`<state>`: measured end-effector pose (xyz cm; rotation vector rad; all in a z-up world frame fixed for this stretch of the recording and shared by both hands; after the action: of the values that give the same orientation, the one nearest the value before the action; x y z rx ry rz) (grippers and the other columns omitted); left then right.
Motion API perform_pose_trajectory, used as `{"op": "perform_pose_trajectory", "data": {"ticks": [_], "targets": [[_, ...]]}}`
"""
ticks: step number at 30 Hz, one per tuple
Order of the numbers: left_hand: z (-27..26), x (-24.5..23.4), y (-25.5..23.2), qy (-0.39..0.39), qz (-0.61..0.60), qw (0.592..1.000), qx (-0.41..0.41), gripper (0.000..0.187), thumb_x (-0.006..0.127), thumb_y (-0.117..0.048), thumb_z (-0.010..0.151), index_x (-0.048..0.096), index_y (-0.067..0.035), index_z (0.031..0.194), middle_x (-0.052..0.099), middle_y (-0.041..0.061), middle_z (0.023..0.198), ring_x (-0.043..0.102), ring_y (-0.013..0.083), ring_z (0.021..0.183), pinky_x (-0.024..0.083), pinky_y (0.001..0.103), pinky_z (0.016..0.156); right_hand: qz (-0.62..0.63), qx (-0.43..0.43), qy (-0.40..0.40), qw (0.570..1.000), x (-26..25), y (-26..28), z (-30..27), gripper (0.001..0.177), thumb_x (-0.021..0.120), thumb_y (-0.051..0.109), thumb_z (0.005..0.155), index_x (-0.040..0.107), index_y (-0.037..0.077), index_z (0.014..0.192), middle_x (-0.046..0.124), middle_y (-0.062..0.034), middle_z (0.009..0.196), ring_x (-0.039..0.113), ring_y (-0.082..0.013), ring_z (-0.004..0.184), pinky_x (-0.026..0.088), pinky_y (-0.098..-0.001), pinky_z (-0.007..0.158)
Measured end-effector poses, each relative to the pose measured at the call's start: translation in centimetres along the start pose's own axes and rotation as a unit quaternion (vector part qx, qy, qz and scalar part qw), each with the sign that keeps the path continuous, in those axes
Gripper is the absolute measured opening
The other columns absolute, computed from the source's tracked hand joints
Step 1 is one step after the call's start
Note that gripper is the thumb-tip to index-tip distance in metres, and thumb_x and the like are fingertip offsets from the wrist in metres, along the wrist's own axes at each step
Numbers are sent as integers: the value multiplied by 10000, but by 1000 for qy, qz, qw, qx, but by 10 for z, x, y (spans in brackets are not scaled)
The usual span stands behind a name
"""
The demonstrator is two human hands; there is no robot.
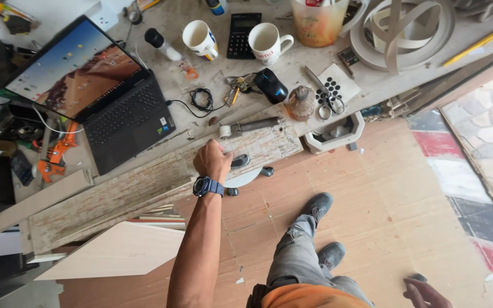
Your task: Using a hand scraper to smooth and level the surface of a wooden board on a workbench.
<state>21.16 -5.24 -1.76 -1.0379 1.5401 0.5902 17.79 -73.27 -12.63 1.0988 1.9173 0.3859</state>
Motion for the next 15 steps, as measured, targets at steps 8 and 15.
{"op": "perform_pose_trajectory", "data": {"ticks": [8,15], "targets": [[-4,-1,0,-64,-53,997,5,263,882,-136,732,751,-131,959,778,127,1029,716,355,975,545,514,776,-144,20,76,986,5,-42,12,294,685,344,946,848,189,1134,912,-68,878,802,-115,942,524,-272,903],[-10,-8,-8,-56,-82,995,-28,204,853,0,744,773,-91,908,775,154,1071,726,353,1004,555,500,861,-67,51,93,992,1,-35,7,367,623,332,968,823,88,1156,856,-138,959,814,-197,980,589,-342,888]]}}
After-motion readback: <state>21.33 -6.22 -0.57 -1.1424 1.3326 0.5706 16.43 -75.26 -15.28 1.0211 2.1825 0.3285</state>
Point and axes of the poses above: each hand's wrist, its own z-axis towards the middle knuckle, its own x-axis out of the palm, y = z × x, the point moved 10 cm from there along z, towards the middle knuckle
